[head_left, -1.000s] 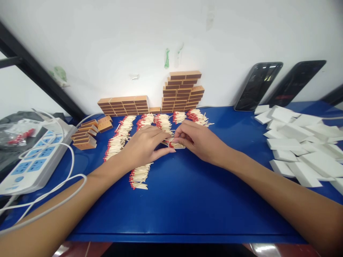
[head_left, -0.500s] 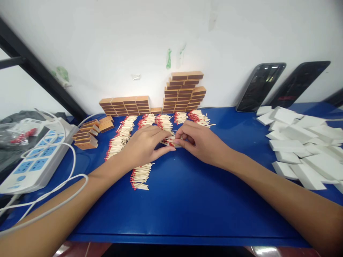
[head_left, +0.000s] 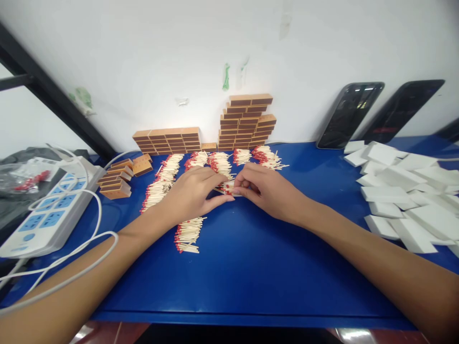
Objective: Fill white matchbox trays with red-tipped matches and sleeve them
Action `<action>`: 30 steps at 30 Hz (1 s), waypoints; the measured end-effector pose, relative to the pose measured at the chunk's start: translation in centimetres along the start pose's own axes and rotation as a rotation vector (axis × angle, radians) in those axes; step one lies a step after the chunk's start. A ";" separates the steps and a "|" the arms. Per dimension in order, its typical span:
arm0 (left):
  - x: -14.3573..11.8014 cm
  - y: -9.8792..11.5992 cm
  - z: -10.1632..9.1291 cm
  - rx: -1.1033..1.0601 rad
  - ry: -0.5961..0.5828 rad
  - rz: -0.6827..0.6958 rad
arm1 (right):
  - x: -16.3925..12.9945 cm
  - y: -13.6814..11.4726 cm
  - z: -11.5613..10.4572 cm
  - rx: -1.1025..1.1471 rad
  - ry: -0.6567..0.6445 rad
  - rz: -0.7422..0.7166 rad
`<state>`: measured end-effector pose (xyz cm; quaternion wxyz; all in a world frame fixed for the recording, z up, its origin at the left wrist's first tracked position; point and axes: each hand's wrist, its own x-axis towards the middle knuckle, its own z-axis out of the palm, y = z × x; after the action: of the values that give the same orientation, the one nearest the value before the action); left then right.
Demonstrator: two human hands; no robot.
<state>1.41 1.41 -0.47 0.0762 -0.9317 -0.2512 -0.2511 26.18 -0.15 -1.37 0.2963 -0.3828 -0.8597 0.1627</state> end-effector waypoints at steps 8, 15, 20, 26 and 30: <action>0.0 0.0 -0.1 -0.007 -0.032 -0.030 | 0.1 -0.5 -0.2 0.011 0.030 -0.008; 0.0 0.0 -0.1 0.023 -0.011 -0.083 | -0.2 -0.7 0.0 -0.039 -0.050 0.016; 0.0 0.0 0.4 -0.044 -0.063 -0.117 | -0.2 -0.7 0.2 -0.045 -0.150 0.042; 0.0 0.0 0.5 -0.083 -0.069 -0.144 | -0.2 -1.0 0.1 -0.050 -0.164 0.072; 0.0 -0.1 0.4 -0.077 -0.056 -0.114 | -0.2 -0.9 0.1 -0.028 -0.148 0.057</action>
<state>1.49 1.60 -0.85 0.0187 -0.9247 -0.2962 -0.2385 25.71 -0.92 -1.04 0.2218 -0.3984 -0.8702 0.1869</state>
